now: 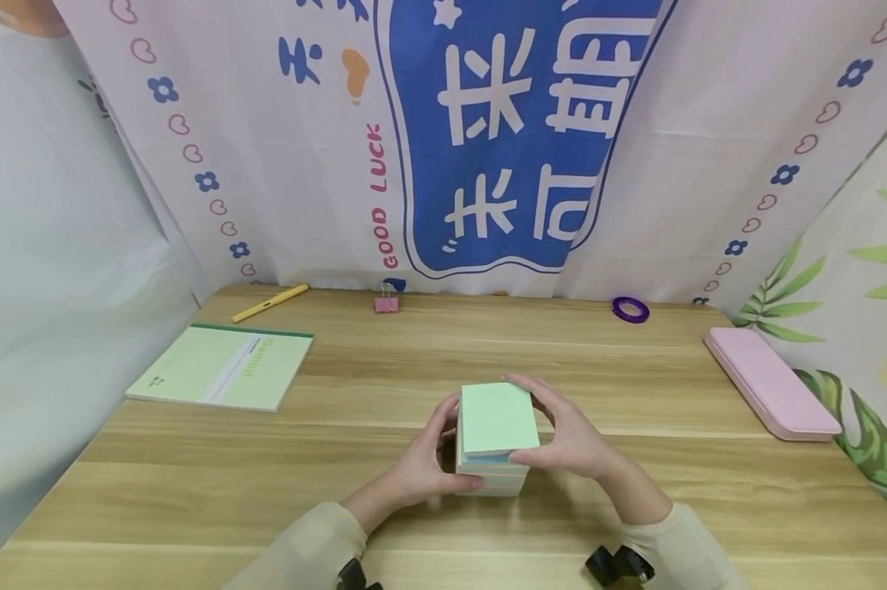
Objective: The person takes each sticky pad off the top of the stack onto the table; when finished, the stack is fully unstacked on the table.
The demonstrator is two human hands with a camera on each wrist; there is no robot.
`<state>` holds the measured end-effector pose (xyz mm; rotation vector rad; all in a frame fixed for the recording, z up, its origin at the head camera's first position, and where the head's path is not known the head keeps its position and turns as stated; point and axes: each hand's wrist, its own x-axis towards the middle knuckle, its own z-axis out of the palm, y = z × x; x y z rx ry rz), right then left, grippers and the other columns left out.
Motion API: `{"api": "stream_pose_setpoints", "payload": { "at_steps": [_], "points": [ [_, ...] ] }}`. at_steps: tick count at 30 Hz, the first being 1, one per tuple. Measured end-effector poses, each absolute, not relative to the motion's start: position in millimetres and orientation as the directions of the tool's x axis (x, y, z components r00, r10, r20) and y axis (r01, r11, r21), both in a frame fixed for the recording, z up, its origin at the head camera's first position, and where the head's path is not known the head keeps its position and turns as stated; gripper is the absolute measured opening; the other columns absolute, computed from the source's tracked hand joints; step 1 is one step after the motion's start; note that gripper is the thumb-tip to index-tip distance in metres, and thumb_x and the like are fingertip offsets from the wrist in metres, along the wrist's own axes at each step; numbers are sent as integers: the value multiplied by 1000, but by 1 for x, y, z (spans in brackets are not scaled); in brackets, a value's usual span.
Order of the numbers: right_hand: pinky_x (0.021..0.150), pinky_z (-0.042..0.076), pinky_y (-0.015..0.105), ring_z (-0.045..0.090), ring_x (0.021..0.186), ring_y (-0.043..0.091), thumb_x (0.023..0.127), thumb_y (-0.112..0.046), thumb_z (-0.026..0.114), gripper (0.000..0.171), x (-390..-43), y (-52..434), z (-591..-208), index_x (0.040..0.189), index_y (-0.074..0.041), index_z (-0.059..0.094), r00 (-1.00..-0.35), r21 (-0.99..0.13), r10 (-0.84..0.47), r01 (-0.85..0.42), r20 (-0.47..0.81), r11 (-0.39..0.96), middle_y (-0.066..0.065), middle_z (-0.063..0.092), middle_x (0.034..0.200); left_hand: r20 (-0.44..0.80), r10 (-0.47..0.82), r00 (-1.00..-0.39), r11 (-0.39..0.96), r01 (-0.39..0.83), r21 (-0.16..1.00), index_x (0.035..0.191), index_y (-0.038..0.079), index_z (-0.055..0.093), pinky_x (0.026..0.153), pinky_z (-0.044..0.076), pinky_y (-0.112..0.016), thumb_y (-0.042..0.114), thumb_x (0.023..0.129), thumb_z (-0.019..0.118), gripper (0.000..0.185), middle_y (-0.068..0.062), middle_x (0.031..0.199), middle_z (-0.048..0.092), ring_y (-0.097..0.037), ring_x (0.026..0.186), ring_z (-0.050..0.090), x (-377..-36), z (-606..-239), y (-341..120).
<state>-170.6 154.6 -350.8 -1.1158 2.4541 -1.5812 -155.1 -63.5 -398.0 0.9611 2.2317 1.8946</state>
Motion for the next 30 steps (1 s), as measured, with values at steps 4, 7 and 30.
{"api": "stream_pose_setpoints", "payload": {
  "at_steps": [4, 7, 30],
  "points": [
    [93, 25, 46, 38, 111, 25, 63, -7, 75, 83, -181, 158, -354, 132, -2, 29, -749, -831, -572, -521, 334, 196, 12, 37, 126, 345, 480, -807, 56, 421, 905, 134, 9, 18, 90, 27, -50, 0, 61, 74, 92, -10, 119, 40, -26, 111, 37, -156, -397, -64],
    [94, 23, 42, 35, 115, 25, 65, -3, 73, 82, -191, 159, -347, 132, 0, 27, -755, -863, -569, -484, 327, 146, 15, 32, 130, 342, 475, -811, 56, 416, 908, 133, 8, 19, 90, 27, -50, -1, 61, 74, 92, -11, 120, 40, -26, 110, 36, -157, -397, -65],
    [84, 38, 35, 41, 106, 27, 73, -9, 68, 76, -324, 147, -338, 134, -2, 23, -899, -939, -429, -223, 94, 262, 16, 37, 124, 285, 492, -822, 64, 361, 930, 134, 27, 18, 92, 28, -40, 16, 62, 78, 94, -2, 121, 39, -21, 112, 37, -168, -426, -65]
  ]
}}
